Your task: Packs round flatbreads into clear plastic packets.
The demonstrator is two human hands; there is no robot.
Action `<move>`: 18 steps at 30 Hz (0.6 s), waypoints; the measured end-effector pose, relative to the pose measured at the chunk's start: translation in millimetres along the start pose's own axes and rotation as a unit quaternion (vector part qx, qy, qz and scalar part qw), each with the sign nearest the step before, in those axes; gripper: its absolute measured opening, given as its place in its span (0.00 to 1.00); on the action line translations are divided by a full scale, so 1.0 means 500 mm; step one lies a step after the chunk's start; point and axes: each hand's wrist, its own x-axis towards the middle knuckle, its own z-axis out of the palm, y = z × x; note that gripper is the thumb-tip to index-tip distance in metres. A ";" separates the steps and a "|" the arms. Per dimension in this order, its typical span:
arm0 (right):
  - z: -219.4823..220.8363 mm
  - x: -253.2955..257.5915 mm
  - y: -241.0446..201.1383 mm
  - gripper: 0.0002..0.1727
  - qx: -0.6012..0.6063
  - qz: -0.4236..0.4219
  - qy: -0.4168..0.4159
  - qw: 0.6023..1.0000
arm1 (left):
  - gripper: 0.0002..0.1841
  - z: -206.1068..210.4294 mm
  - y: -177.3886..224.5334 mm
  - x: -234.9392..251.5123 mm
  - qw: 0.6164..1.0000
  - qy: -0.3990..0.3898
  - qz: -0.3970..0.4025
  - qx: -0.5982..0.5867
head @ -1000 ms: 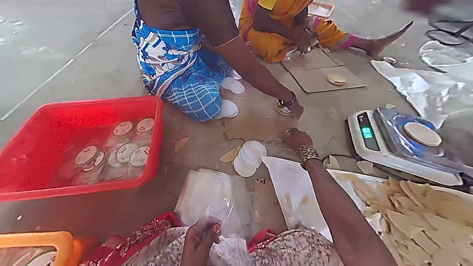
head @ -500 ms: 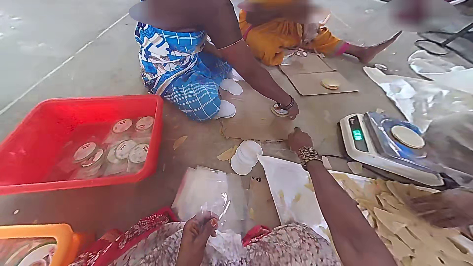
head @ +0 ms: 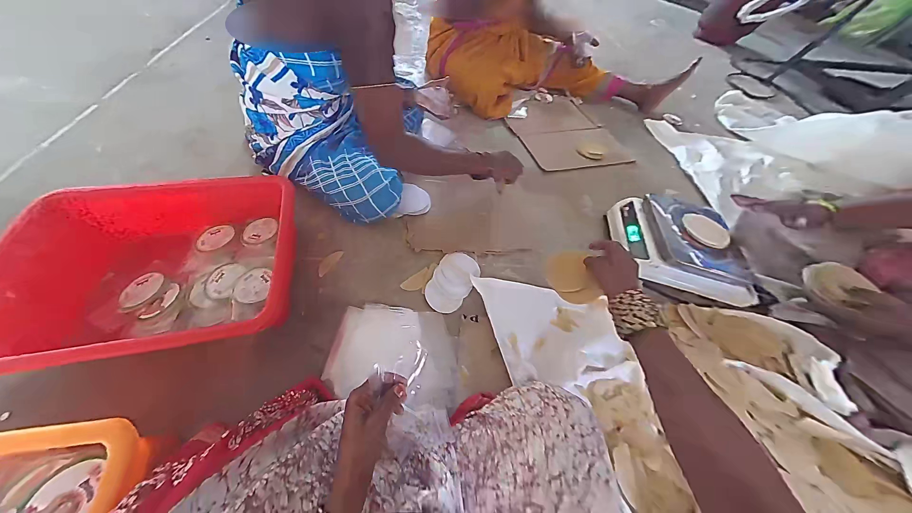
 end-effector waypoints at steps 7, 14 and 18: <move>-0.126 -0.443 0.024 0.20 0.339 -0.031 -0.159 0.927 | 0.07 -0.005 0.007 -0.008 0.999 -0.024 0.019 0.034; -0.020 -0.674 0.149 0.19 0.163 -0.116 -0.081 0.976 | 0.07 -0.013 0.009 -0.025 0.998 -0.022 0.028 0.052; -0.070 -0.696 0.139 0.19 0.092 -0.165 -0.043 0.981 | 0.07 -0.019 0.013 -0.041 0.997 -0.005 0.029 0.068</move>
